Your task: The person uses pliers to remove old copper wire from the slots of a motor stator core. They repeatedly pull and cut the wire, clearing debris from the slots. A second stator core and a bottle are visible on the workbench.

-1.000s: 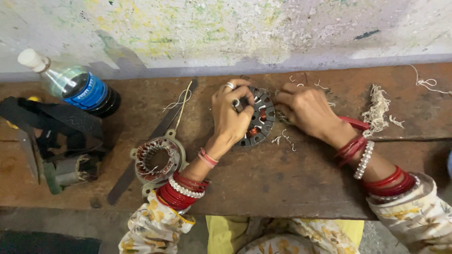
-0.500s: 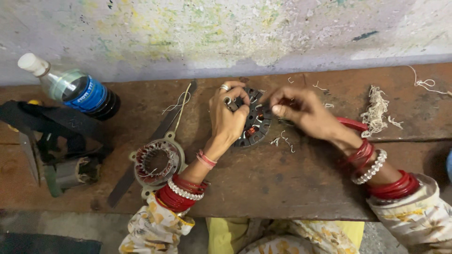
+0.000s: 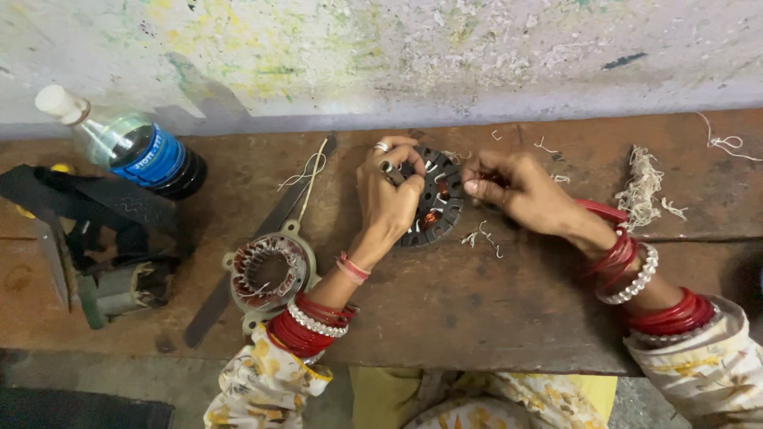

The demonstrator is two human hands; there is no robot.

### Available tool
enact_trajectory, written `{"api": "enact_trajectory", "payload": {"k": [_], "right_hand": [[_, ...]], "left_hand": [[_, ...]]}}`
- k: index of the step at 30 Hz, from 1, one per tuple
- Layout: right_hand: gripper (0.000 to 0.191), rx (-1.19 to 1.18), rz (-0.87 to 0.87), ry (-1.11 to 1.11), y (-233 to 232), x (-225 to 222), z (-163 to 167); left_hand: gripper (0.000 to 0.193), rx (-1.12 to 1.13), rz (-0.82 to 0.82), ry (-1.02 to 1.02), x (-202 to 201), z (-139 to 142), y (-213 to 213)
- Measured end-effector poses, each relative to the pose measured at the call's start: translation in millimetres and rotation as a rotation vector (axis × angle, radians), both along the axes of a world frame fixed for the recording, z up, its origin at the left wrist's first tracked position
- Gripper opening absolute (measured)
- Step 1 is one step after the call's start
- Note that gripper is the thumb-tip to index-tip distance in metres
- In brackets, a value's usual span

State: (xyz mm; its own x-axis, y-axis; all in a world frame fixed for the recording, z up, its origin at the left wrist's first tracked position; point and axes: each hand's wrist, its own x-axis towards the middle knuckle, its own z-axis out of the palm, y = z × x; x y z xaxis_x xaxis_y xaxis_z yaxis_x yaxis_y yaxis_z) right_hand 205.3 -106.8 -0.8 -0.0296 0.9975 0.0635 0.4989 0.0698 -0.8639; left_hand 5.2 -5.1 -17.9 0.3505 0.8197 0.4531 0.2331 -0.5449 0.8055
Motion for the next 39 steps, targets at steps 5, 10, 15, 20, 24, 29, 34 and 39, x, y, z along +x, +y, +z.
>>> {"api": "enact_trajectory", "payload": {"k": [5,10,15,20,24,29,34,39], "right_hand": [[0.014,-0.031,-0.040,-0.310,0,6,13],[0.034,-0.169,-0.123,-0.495,3,7,14],[0.016,0.322,-0.134,-0.802,3,0,5],[0.017,0.345,-0.219,-0.798,1,-5,0],[0.012,0.349,-0.217,-0.744,2,-5,1],[0.016,0.386,-0.288,-0.419,0,4,9],[0.016,0.520,0.079,-0.021,-3,-9,11],[0.017,0.092,0.158,0.221,-4,-14,8]], "left_hand": [[0.011,-0.056,0.010,-0.036,1,0,0],[0.010,-0.019,-0.006,0.020,0,-2,1],[0.010,0.101,-0.059,0.087,-2,-3,-2],[0.010,0.167,-0.051,0.108,-2,-2,-4],[0.010,0.025,-0.038,0.006,0,-1,0],[0.011,-0.045,-0.006,-0.010,0,-2,2],[0.010,0.000,-0.003,-0.006,1,-2,3],[0.012,0.002,-0.007,0.024,-1,-2,4]]}}
